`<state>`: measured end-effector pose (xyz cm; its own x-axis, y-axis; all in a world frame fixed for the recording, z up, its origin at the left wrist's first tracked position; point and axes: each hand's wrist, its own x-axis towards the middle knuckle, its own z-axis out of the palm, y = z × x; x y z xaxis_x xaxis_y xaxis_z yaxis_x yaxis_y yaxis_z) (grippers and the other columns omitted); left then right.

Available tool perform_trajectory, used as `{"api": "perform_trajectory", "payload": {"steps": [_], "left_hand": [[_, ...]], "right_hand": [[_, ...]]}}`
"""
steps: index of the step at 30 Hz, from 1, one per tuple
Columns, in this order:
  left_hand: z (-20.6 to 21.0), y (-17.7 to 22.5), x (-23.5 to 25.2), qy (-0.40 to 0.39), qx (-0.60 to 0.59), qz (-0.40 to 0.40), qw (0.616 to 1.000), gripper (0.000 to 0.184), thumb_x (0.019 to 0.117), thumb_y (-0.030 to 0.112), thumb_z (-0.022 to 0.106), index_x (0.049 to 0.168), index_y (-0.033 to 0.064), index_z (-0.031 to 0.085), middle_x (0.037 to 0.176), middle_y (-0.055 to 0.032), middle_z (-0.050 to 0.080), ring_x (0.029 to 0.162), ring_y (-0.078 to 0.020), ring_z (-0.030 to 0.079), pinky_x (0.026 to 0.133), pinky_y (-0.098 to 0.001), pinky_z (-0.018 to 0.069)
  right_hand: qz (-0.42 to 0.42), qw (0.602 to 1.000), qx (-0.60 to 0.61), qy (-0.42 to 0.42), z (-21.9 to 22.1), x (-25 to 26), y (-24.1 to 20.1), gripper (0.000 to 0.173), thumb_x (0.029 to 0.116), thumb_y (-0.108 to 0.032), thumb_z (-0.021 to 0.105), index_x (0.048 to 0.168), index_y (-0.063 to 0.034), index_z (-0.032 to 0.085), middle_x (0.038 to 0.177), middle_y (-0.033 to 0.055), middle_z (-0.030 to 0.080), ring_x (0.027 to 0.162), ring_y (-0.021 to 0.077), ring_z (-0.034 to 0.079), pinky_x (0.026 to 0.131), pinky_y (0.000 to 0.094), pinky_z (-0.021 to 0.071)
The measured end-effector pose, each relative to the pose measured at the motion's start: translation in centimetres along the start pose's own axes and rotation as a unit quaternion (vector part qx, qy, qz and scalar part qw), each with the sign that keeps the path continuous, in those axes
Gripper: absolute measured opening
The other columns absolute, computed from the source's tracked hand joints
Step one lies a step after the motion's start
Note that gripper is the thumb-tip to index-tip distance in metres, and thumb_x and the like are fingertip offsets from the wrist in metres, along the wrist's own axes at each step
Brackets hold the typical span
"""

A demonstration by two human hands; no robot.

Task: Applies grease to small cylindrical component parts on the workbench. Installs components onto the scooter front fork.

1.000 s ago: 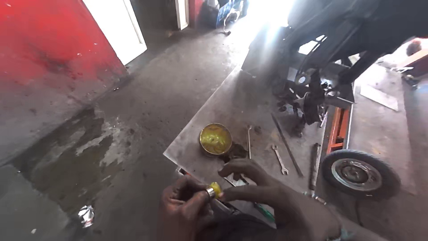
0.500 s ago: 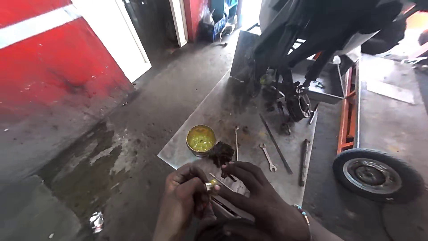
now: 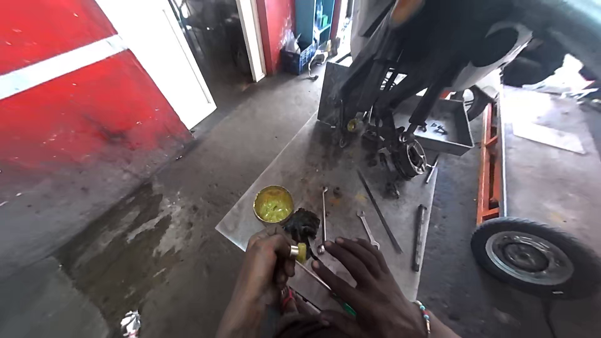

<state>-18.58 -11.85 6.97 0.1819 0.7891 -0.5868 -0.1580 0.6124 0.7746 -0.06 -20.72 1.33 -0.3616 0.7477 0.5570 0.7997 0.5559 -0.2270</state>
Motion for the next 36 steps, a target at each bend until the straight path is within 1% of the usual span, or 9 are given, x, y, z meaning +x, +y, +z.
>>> {"api": "perform_trajectory", "payload": {"steps": [5, 8, 10, 12, 15, 21, 30, 33, 36], "left_hand": [[1.1, 0.1, 0.3, -0.016, 0.01, -0.013, 1.0, 0.032, 0.0919, -0.008, 0.041, 0.065, 0.008, 0.049, 0.045, -0.0019, 0.051, 0.031, -0.0026, 0.042, 0.031, -0.0154, 0.0311], [1.2, 0.5, 0.9, -0.02, 0.011, -0.058, 0.998, 0.027, 0.0936, -0.007, 0.041, 0.071, 0.0061, 0.049, 0.047, -0.0033, 0.051, 0.032, -0.0034, 0.041, 0.031, -0.0152, 0.0305], [1.0, 0.4, 1.6, -0.024, 0.003, -0.093, 0.995, 0.024, 0.0945, -0.005, 0.04, 0.075, 0.006, 0.049, 0.049, -0.0033, 0.052, 0.032, -0.0031, 0.039, 0.031, -0.015, 0.0294], [0.8, 0.3, 2.2, -0.02, -0.008, -0.106, 0.994, 0.028, 0.095, -0.003, 0.039, 0.071, 0.0074, 0.049, 0.046, -0.0011, 0.047, 0.032, -0.0028, 0.037, 0.031, -0.015, 0.0282], [0.8, 0.5, 2.6, -0.029, -0.004, -0.099, 0.995, 0.028, 0.0954, -0.003, 0.041, 0.071, 0.0073, 0.049, 0.045, -0.0008, 0.047, 0.032, -0.0027, 0.037, 0.032, -0.0152, 0.0283], [1.3, 0.5, 3.2, -0.037, -0.008, -0.113, 0.993, 0.024, 0.0959, -0.003, 0.041, 0.075, 0.0038, 0.052, 0.049, -0.0037, 0.054, 0.032, -0.0025, 0.039, 0.031, -0.0151, 0.0279], [0.6, 0.1, 4.2, -0.047, -0.04, -0.146, 0.987, 0.029, 0.0972, 0.001, 0.04, 0.071, 0.0051, 0.052, 0.046, -0.0008, 0.048, 0.032, -0.0024, 0.037, 0.032, -0.0151, 0.0282], [0.3, 0.1, 4.5, -0.041, -0.06, -0.147, 0.986, 0.03, 0.0985, 0.002, 0.039, 0.071, 0.0057, 0.051, 0.046, -0.0004, 0.047, 0.032, -0.0026, 0.037, 0.031, -0.0151, 0.0289], [0.3, 0.2, 4.8, -0.021, -0.077, -0.148, 0.986, 0.03, 0.0981, 0.001, 0.04, 0.07, 0.0052, 0.049, 0.046, -0.0023, 0.049, 0.032, -0.0037, 0.038, 0.031, -0.0157, 0.0289]], "right_hand": [[0.008, 0.999, -0.027, 0.042, 0.7, 1.2, 0.3, 0.057, 0.1024, -0.064, 0.039, 0.147, -0.0303, 0.049, 0.152, 0.0059, 0.047, 0.144, 0.021, 0.037, 0.119, 0.0394, 0.0234], [-0.003, 0.995, -0.081, 0.05, 2.0, 0.7, 1.4, 0.054, 0.1032, -0.062, 0.039, 0.148, -0.0333, 0.047, 0.155, 0.005, 0.043, 0.148, 0.0201, 0.032, 0.12, 0.0393, 0.0212], [-0.01, 0.993, -0.108, 0.05, 2.0, 0.2, 2.2, 0.054, 0.1036, -0.061, 0.038, 0.147, -0.0308, 0.05, 0.154, 0.0052, 0.045, 0.148, 0.0213, 0.033, 0.12, 0.0395, 0.0202], [-0.009, 0.991, -0.121, 0.058, 1.9, -0.1, 2.6, 0.053, 0.104, -0.06, 0.038, 0.143, -0.0286, 0.054, 0.151, 0.0065, 0.049, 0.145, 0.0236, 0.037, 0.119, 0.0404, 0.0221], [-0.003, 0.992, -0.102, 0.074, 1.6, 0.5, 2.3, 0.049, 0.1039, -0.059, 0.041, 0.146, -0.0334, 0.05, 0.156, 0.0031, 0.041, 0.149, 0.0191, 0.03, 0.121, 0.0395, 0.0177], [-0.026, 0.991, -0.111, 0.067, 2.3, 0.9, 2.4, 0.045, 0.1055, -0.055, 0.04, 0.143, -0.0334, 0.054, 0.155, 0.0021, 0.046, 0.149, 0.0196, 0.03, 0.122, 0.0396, 0.0169], [-0.008, 0.986, -0.141, 0.086, 2.9, 1.9, 2.3, 0.047, 0.1054, -0.055, 0.04, 0.136, -0.0261, 0.061, 0.145, 0.0054, 0.054, 0.143, 0.0216, 0.038, 0.119, 0.0403, 0.0194], [-0.004, 0.987, -0.14, 0.084, 3.6, 2.2, 2.2, 0.047, 0.1051, -0.055, 0.041, 0.139, -0.0276, 0.058, 0.151, 0.0041, 0.05, 0.146, 0.0204, 0.035, 0.121, 0.0404, 0.0181], [0.001, 0.984, -0.159, 0.083, 4.1, 2.6, 2.5, 0.046, 0.1054, -0.054, 0.041, 0.133, -0.0259, 0.063, 0.147, 0.0056, 0.054, 0.144, 0.0224, 0.038, 0.119, 0.042, 0.0198]]}}
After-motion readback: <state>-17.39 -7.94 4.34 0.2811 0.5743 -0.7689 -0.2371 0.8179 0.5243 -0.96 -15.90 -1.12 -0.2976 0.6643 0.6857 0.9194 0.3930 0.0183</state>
